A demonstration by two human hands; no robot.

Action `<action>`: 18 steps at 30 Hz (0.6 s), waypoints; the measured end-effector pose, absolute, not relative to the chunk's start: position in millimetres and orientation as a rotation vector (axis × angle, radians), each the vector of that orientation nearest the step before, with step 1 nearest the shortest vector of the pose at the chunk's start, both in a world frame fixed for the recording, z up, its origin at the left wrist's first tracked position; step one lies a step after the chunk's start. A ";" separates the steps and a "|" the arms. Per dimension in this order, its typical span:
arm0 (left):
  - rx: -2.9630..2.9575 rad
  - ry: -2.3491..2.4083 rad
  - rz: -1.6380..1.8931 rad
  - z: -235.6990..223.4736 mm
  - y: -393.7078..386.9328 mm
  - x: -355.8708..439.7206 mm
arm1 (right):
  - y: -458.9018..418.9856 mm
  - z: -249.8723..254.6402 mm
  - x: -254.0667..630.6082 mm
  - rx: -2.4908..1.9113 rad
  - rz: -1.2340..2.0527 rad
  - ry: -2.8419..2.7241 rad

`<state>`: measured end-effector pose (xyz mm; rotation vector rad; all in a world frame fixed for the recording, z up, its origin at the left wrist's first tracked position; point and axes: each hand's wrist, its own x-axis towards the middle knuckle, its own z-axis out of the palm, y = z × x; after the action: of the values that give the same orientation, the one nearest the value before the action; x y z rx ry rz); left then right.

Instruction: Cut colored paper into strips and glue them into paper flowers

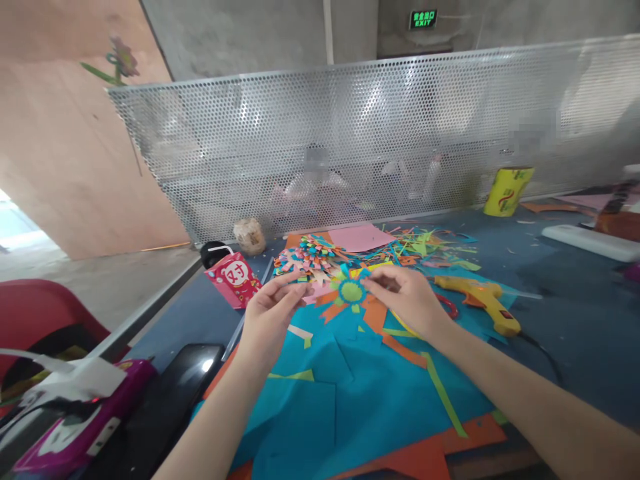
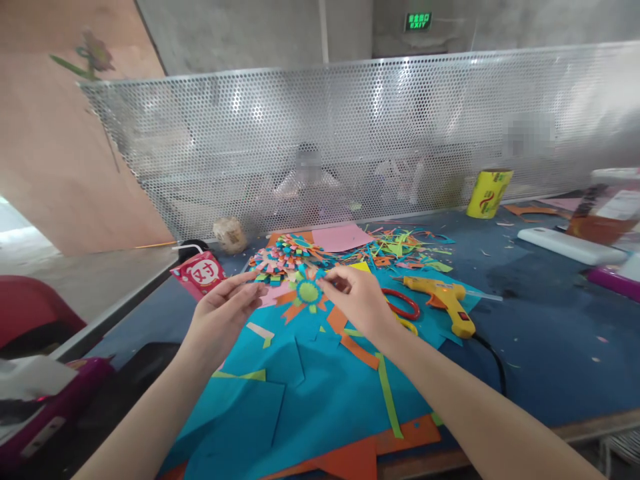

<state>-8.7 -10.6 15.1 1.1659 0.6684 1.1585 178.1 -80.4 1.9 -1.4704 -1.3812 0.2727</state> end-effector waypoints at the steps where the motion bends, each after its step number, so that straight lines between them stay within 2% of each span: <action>1: 1.123 0.653 1.149 15.2 -10.4 -8.5 | -81.0 1.0 180.1 -1.487 0.098 -1.375; 4: 1.004 0.614 1.104 14.6 -9.5 -8.5 | -84.5 -1.8 180.5 -1.469 -0.314 -1.466; 6: 0.957 0.598 1.074 13.9 -9.3 -9.1 | -86.7 -3.2 177.3 -1.435 -0.435 -1.552; 15: 0.914 0.488 0.990 16.1 -13.0 -10.3 | -82.8 -12.1 180.5 -1.507 -0.494 -1.646; 18: 1.128 0.552 1.011 15.7 -12.8 -10.5 | -83.4 -10.6 180.2 -1.476 -0.468 -1.618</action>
<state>-10.5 -12.8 15.7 1.1284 0.5516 1.0111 180.2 -83.4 -10.6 -1.4755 -1.6181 -0.4684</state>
